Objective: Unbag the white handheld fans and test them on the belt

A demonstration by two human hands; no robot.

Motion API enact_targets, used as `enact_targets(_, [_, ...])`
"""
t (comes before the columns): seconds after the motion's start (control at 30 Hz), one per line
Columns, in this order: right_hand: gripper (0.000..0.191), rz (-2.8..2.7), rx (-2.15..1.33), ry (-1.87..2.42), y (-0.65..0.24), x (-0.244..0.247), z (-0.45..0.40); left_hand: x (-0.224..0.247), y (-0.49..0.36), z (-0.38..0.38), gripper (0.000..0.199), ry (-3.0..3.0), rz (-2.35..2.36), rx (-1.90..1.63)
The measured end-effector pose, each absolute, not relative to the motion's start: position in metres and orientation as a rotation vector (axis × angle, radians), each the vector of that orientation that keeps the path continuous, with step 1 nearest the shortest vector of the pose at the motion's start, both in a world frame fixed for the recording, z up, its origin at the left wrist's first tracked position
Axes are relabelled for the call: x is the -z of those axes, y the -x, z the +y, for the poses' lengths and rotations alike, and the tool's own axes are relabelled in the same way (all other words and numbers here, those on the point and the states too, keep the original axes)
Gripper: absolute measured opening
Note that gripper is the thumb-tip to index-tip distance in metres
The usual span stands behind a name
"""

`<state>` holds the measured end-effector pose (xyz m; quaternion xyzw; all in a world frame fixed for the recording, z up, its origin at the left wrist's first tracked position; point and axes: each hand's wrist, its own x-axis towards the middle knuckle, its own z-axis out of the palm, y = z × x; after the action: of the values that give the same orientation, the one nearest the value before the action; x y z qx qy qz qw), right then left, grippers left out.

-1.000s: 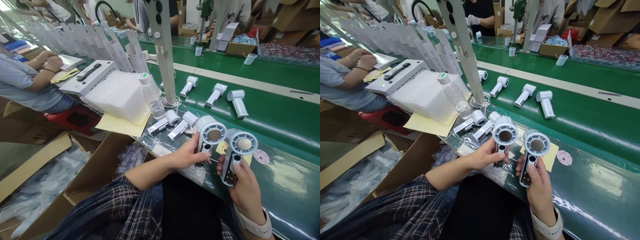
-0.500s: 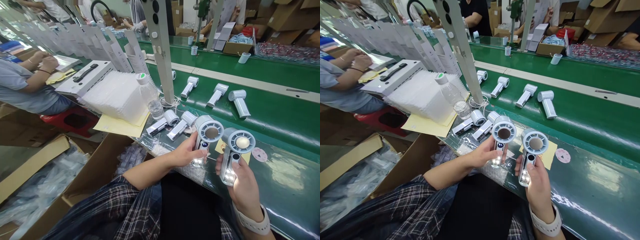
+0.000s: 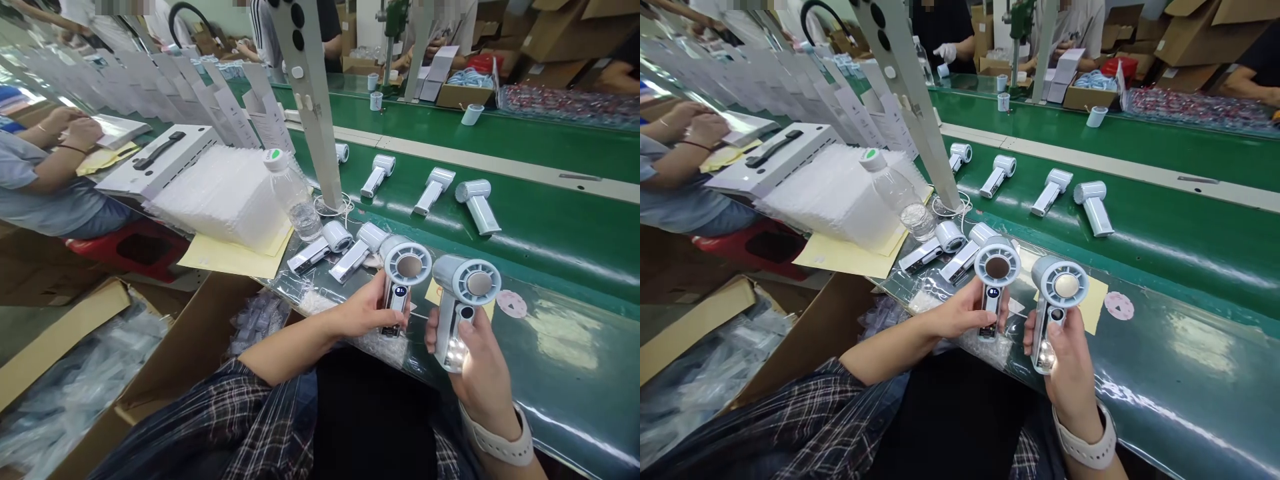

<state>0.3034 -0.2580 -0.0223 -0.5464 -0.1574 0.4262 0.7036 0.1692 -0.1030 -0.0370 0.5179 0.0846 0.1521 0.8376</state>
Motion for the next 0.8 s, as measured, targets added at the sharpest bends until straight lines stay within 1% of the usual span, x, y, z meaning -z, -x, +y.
enact_targets(0.13, [0.05,-0.296,-0.965,1.137,-0.302,0.023,-0.259,0.03,-0.164,-0.103,0.061,-1.229,0.278,-0.253])
enact_targets(0.23, [0.054,-0.288,-1.024,1.053,-0.302,0.023,-0.26,0.027,-0.164,-0.105,0.055,-1.177,0.227,-0.233])
enact_targets(0.3, [0.053,-0.293,-1.04,1.028,-0.303,0.023,-0.261,0.028,-0.166,-0.107,0.055,-1.149,0.209,-0.235])
enact_targets(0.4, [0.051,-0.279,-1.048,1.032,-0.306,0.023,-0.263,0.031,-0.169,-0.108,0.06,-1.152,0.202,-0.24])
enact_targets(0.6, [0.051,-0.197,-1.007,1.088,-0.311,0.029,-0.264,0.029,-0.17,-0.108,0.06,-1.137,0.246,-0.249])
enact_targets(0.7, [0.048,-0.101,-0.901,1.197,-0.312,0.036,-0.265,0.023,-0.17,-0.109,0.068,-1.184,0.387,-0.224])
enact_targets(0.8, [0.047,-0.09,-0.908,1.231,-0.309,0.04,-0.266,0.021,-0.172,-0.111,0.084,-1.145,0.457,-0.229])
